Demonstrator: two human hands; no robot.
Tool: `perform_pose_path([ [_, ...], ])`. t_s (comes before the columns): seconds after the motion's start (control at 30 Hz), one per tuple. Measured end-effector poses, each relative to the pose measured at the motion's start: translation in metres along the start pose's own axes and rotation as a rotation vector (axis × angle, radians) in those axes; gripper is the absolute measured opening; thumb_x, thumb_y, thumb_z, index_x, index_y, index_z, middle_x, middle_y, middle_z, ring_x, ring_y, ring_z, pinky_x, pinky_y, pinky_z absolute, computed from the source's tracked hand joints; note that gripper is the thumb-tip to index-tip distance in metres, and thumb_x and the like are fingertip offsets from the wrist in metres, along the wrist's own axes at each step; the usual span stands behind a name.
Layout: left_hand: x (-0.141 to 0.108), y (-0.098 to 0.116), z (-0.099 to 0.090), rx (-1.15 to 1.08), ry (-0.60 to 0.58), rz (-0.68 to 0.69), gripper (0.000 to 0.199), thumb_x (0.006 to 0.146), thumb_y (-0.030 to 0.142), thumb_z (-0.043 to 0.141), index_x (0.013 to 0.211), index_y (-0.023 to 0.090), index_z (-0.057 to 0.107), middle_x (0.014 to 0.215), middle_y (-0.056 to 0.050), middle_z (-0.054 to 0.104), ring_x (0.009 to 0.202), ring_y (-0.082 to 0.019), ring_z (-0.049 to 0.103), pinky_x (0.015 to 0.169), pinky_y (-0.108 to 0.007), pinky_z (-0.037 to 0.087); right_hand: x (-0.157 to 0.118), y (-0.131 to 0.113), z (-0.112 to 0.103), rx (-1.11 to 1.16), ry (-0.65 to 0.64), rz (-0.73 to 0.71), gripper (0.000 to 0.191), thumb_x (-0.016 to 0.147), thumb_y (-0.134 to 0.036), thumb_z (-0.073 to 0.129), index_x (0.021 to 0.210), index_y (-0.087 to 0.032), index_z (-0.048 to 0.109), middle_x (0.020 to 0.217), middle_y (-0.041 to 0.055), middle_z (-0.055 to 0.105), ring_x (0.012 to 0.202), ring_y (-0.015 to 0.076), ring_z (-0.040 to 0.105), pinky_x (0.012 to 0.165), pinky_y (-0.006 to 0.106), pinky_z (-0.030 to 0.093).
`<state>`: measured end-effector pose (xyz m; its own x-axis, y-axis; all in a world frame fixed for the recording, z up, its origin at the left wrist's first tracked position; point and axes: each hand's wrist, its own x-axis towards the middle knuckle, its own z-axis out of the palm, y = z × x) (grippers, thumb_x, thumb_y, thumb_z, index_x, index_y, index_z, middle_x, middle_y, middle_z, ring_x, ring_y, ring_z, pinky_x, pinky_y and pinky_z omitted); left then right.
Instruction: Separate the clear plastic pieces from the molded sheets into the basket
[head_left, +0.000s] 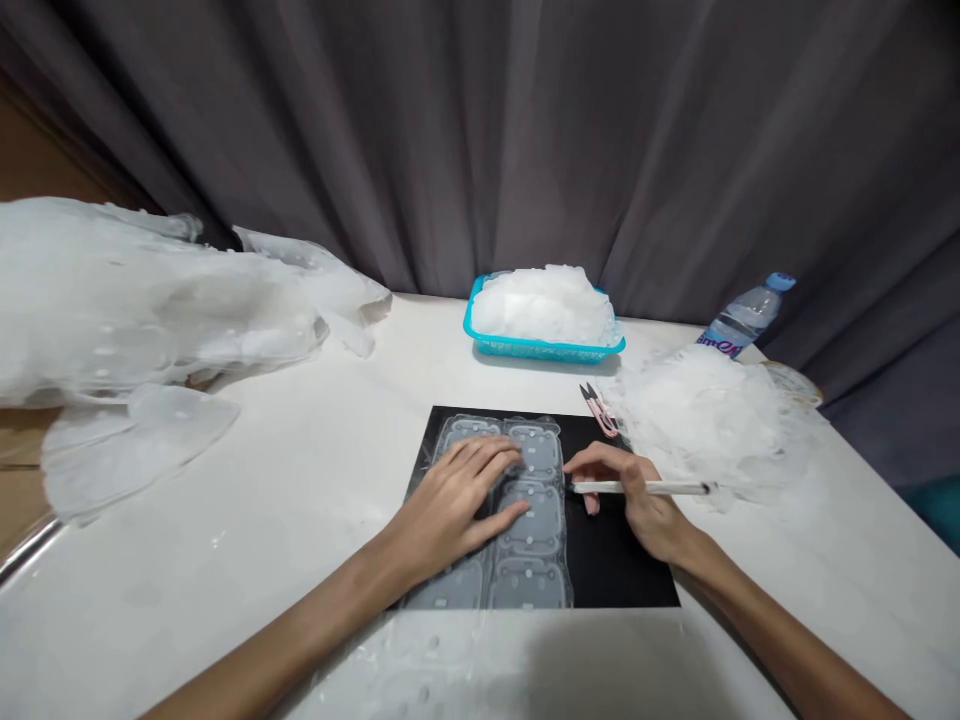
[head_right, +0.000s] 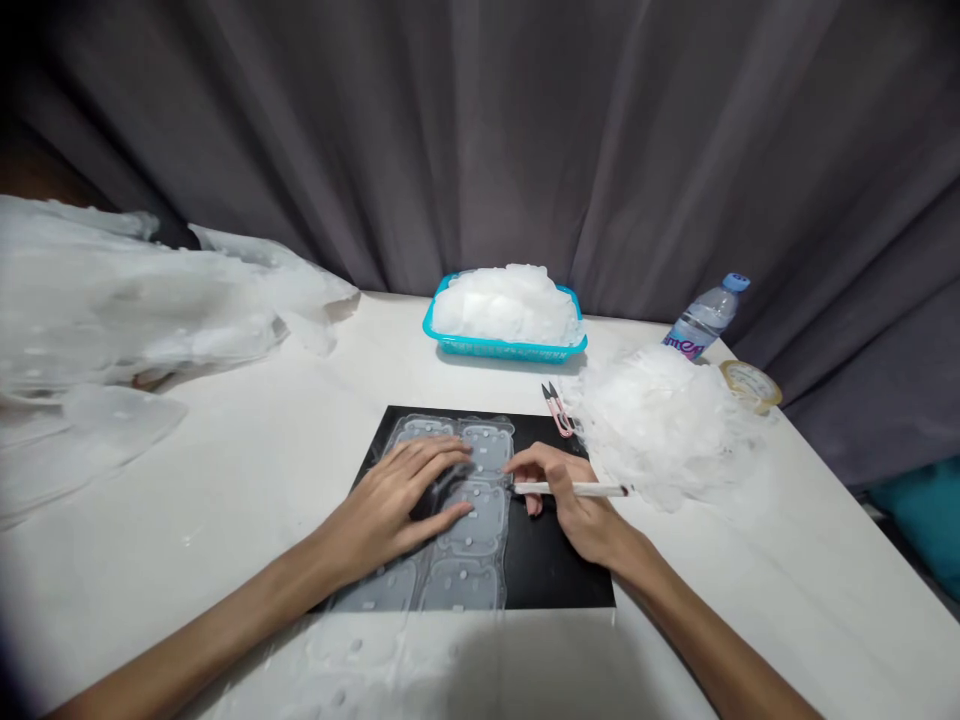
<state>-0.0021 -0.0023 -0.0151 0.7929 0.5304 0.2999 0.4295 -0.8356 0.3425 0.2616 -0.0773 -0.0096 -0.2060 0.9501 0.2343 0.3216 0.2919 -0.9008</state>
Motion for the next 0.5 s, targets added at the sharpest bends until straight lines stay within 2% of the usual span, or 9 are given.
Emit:
perform_pose_path([
  [0.03,0.0,0.0,0.0,0.006,0.004,0.031,0.033,0.104,0.041,0.06,0.131,0.021,0.059,0.139,-0.011,0.066,0.131,-0.029,0.061,0.11,-0.047,0.05,0.001,0.002,0.001,0.015,-0.008,0.026,0.064,0.11,-0.063,0.021,0.108,-0.023,0.07,0.077,0.001,0.062,0.07,0.0154,0.063,0.073,0.03,0.052],
  [0.1,0.0,0.0,0.0,0.007,-0.002,0.074,0.025,0.105,0.036,0.059,0.124,0.022,0.062,0.134,-0.009,0.068,0.126,-0.028,0.064,0.107,-0.046,0.051,0.004,0.003,0.005,-0.032,-0.005,0.048,0.045,0.11,-0.054,0.041,0.099,-0.022,0.071,0.077,0.0006,0.065,0.075,0.0155,0.066,0.077,0.029,0.051],
  [0.17,0.0,0.0,0.0,-0.002,-0.003,0.078,0.021,0.104,0.035,0.061,0.12,0.022,0.064,0.133,-0.009,0.068,0.124,-0.027,0.065,0.104,-0.047,0.052,0.007,0.004,0.009,-0.089,-0.002,0.055,0.029,0.105,-0.046,0.059,0.096,-0.022,0.072,0.088,0.0018,0.07,0.082,0.0159,0.068,0.079,0.028,0.051],
  [0.23,0.0,0.0,0.001,-0.013,-0.003,0.062,0.021,0.103,0.037,0.062,0.118,0.022,0.065,0.135,-0.009,0.067,0.122,-0.028,0.066,0.103,-0.048,0.053,0.011,0.006,0.012,-0.097,-0.01,0.056,0.019,0.1,-0.041,0.068,0.098,-0.023,0.073,0.096,0.0021,0.072,0.085,0.0156,0.068,0.078,0.026,0.052],
  [0.5,-0.001,-0.003,0.003,-0.077,-0.017,0.015,0.02,0.102,0.041,0.063,0.111,0.023,0.067,0.135,-0.009,0.067,0.122,-0.028,0.067,0.104,-0.048,0.054,0.017,0.013,0.016,-0.056,-0.071,-0.038,0.021,0.1,-0.04,0.067,0.098,-0.02,0.074,0.098,0.0047,0.075,0.09,0.0186,0.071,0.085,0.03,0.054],
])
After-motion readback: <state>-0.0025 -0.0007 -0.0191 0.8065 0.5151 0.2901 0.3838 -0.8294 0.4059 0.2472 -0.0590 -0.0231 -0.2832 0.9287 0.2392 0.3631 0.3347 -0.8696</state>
